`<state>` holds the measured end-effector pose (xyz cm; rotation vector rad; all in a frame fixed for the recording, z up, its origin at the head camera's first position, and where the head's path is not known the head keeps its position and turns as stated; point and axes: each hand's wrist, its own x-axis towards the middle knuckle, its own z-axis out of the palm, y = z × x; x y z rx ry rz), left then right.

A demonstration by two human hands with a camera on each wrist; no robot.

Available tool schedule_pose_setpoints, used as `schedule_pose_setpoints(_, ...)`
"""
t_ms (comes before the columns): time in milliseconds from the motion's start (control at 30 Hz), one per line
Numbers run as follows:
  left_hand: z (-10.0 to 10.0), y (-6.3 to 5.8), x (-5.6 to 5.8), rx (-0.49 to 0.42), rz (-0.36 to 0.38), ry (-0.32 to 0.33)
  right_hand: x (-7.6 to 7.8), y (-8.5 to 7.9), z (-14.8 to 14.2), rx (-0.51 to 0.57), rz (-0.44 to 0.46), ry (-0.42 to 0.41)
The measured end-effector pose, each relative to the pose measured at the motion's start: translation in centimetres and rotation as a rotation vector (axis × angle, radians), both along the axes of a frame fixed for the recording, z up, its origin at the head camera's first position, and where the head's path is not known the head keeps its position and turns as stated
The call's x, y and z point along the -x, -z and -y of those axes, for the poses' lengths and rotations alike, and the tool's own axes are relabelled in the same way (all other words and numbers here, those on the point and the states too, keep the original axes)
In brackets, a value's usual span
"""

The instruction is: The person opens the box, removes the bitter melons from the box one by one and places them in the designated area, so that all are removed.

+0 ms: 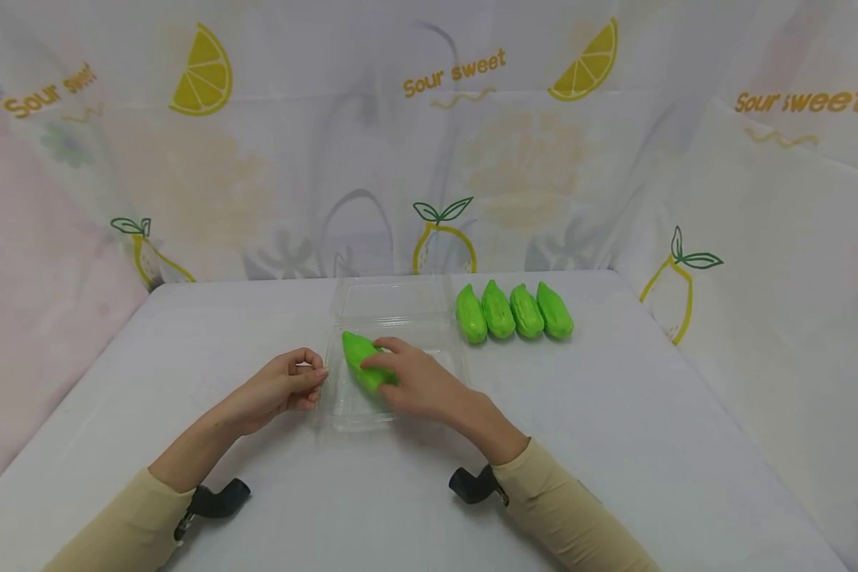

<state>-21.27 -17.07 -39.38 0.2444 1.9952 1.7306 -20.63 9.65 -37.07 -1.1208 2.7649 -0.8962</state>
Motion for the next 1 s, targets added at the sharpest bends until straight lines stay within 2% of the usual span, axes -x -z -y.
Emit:
schedule_pose_setpoints(400, 0.1, 0.1, -0.1, -0.001, -0.018, 0.005, 0.5, -0.8, -1.3, 0.026, -0.042, 0.028)
schedule_pose_setpoints(1000, 0.0, 0.0, -0.1, -0.027, -0.025, 0.024, 1.3, -1.5, -2.8, 0.060, -0.016, 0.060)
